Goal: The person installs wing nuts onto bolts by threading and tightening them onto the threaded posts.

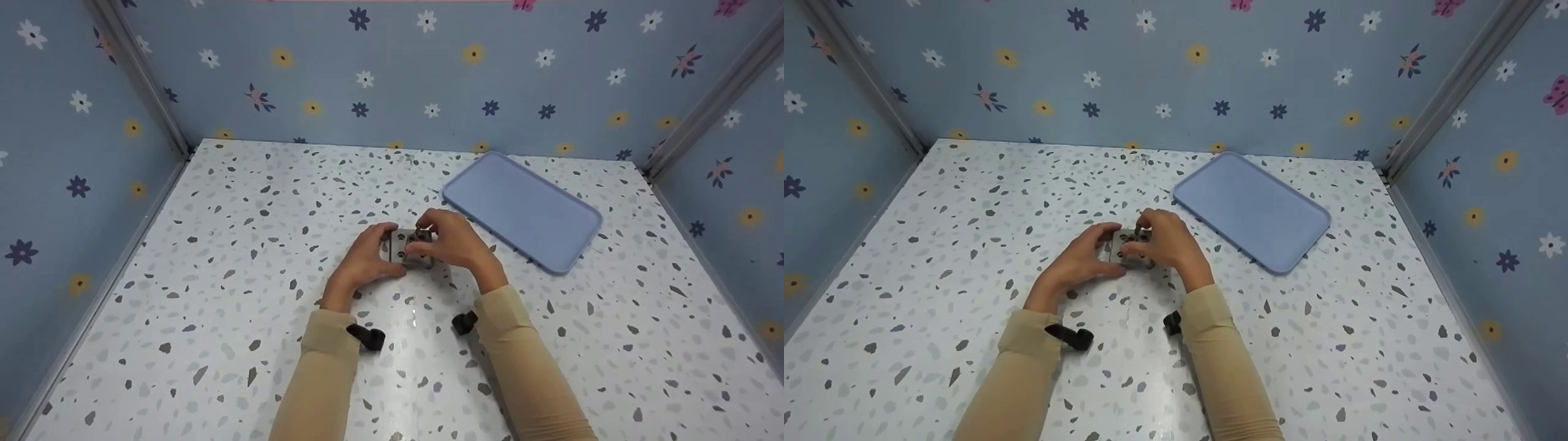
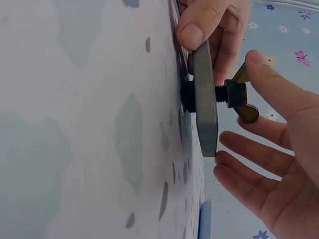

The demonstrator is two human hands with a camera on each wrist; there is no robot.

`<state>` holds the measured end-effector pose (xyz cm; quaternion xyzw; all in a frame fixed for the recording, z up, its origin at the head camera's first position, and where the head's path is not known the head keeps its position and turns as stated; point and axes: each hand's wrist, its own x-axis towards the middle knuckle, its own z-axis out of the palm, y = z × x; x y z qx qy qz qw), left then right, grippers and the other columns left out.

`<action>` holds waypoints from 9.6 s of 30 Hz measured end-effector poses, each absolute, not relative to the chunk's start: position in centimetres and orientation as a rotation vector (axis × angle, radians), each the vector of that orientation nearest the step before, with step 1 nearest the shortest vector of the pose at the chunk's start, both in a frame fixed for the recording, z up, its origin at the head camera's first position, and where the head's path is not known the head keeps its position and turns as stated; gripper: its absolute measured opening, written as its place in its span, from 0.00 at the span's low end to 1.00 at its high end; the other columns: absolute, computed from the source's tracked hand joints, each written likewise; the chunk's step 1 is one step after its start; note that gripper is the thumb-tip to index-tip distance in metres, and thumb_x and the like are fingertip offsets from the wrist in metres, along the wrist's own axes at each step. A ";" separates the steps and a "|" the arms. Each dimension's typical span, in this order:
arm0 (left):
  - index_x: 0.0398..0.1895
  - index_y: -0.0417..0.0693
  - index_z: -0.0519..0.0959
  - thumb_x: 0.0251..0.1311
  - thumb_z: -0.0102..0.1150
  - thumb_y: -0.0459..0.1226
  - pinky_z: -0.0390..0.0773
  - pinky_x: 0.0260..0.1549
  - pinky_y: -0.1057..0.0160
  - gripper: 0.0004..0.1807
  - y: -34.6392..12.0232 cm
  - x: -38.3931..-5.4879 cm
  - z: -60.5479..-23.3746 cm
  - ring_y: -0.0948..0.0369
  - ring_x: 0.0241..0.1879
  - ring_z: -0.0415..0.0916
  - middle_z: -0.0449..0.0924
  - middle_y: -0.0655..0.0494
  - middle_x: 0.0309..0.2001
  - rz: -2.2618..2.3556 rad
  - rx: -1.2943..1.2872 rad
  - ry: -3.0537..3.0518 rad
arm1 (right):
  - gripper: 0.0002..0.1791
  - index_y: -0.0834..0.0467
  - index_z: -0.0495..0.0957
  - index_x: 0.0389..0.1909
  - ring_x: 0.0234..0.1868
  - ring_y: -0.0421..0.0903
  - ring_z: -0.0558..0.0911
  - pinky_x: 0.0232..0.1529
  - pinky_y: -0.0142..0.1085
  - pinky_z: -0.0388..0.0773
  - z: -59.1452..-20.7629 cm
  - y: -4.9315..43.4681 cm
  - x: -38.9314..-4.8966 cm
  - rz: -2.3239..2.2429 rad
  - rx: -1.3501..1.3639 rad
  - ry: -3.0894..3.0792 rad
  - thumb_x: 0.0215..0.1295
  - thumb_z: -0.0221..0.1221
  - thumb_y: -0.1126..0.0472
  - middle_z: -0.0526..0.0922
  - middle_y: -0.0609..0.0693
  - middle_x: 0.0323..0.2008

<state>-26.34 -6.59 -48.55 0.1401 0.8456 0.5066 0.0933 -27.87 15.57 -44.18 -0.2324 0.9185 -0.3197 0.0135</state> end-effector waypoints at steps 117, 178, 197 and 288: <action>0.78 0.47 0.68 0.43 0.82 0.32 0.63 0.77 0.53 0.53 -6.5 -26.3 -48.6 0.51 0.72 0.68 0.71 0.48 0.73 1.501 0.427 2.515 | 0.13 0.60 0.88 0.52 0.55 0.59 0.85 0.59 0.51 0.81 -42.2 16.3 -27.3 -0.966 -0.781 2.907 0.77 0.63 0.56 0.88 0.56 0.51; 0.77 0.49 0.69 0.44 0.83 0.33 0.63 0.76 0.54 0.52 -6.7 -26.1 -48.5 0.53 0.72 0.68 0.72 0.51 0.72 1.499 0.421 2.540 | 0.31 0.55 0.76 0.74 0.65 0.58 0.79 0.68 0.53 0.77 -40.9 16.2 -27.7 -0.613 -1.047 2.690 0.71 0.65 0.71 0.81 0.60 0.64; 0.77 0.47 0.69 0.44 0.82 0.33 0.65 0.75 0.54 0.52 -6.7 -26.2 -48.6 0.53 0.68 0.70 0.73 0.51 0.70 1.501 0.438 2.537 | 0.31 0.54 0.76 0.73 0.66 0.57 0.78 0.68 0.53 0.76 -41.1 16.1 -27.7 -0.627 -0.961 2.727 0.70 0.69 0.63 0.80 0.59 0.65; 0.78 0.44 0.68 0.46 0.81 0.33 0.63 0.77 0.54 0.51 -6.8 -26.2 -48.7 0.51 0.73 0.67 0.71 0.48 0.73 1.507 0.457 2.518 | 0.29 0.57 0.82 0.50 0.41 0.53 0.82 0.44 0.50 0.81 -42.8 15.3 -27.1 -0.687 -0.731 3.015 0.61 0.75 0.40 0.86 0.56 0.47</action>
